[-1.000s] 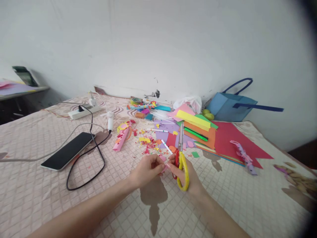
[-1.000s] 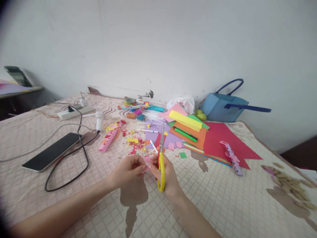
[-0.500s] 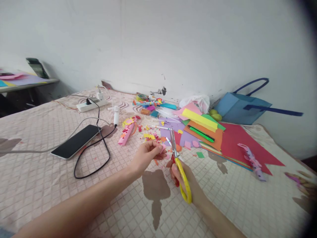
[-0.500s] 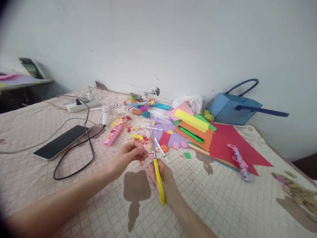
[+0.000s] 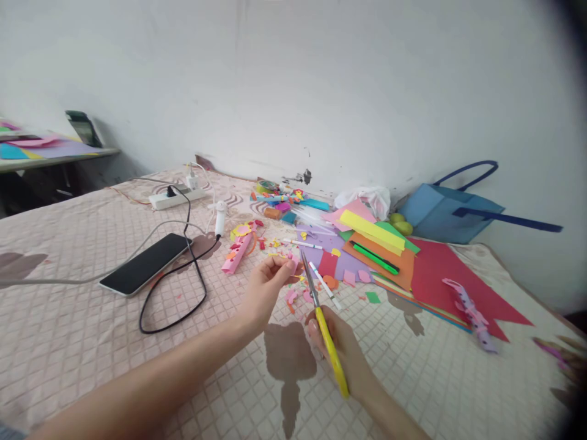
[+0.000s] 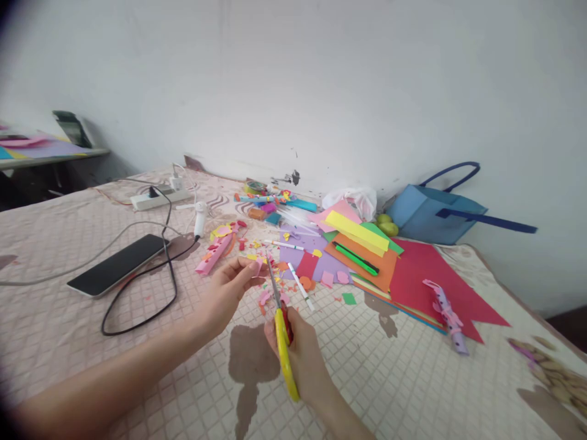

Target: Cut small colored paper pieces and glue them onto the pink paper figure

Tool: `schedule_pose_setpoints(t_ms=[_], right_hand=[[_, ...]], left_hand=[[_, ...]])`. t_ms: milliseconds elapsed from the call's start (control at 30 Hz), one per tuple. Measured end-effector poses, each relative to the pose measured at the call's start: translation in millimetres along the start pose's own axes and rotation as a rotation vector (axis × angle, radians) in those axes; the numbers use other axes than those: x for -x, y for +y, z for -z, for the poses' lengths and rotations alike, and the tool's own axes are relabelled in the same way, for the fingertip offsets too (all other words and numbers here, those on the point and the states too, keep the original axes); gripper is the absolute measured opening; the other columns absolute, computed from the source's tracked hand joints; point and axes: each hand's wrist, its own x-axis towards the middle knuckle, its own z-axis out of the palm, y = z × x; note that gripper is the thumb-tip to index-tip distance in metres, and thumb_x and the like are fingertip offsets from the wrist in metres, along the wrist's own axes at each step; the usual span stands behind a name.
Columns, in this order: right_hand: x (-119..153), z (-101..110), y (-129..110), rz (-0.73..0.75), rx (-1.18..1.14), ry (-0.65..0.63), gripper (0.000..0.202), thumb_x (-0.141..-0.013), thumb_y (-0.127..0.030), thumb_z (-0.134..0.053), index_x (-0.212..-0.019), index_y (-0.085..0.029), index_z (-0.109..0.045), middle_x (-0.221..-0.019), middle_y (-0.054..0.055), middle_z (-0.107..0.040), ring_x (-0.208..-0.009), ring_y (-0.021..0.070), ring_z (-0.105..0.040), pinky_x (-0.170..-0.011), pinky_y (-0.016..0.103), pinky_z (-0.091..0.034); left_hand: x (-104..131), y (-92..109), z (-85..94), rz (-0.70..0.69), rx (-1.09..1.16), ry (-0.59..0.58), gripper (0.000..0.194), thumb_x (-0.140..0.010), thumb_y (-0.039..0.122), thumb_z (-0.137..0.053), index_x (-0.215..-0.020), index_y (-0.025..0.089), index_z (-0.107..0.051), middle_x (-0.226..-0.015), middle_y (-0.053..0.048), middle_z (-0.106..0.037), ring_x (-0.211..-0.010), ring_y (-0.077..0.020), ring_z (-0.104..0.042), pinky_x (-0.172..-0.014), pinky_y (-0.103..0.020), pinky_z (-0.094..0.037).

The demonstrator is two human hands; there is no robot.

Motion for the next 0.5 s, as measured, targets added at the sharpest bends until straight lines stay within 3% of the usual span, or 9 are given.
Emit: schedule_pose_setpoints(t_ms=[267,500], right_hand=[[-0.1,-4.8,-1.1,-0.015,0.065,0.006,0.026,-0.081,-0.042,-0.049,-0.068,-0.020,-0.043,-0.057,-0.004,-0.042,-0.051,0.0109,-0.037,-0.047,0.023,-0.029],[-1.0,-8.4,-7.6,-0.002,0.088,0.031,0.025,-0.078,-0.042,-0.052,-0.066,-0.021,-0.045,-0.054,-0.004,-0.041,-0.050,0.0113,-0.037,-0.044,0.022,-0.030]], left_hand=[[2.0,-4.8,-2.4,-0.011,0.091,0.017,0.019,-0.075,0.033,-0.064,-0.077,0.014,-0.063,-0.083,-0.004,-0.062,-0.078,-0.0128,-0.058,-0.079,-0.029,-0.047],[4.5,-2.6,-6.6,-0.002,0.170,0.065,0.016,-0.073,0.030,-0.066,-0.073,0.014,-0.062,-0.078,-0.001,-0.059,-0.072,-0.0102,-0.055,-0.072,-0.025,-0.046]])
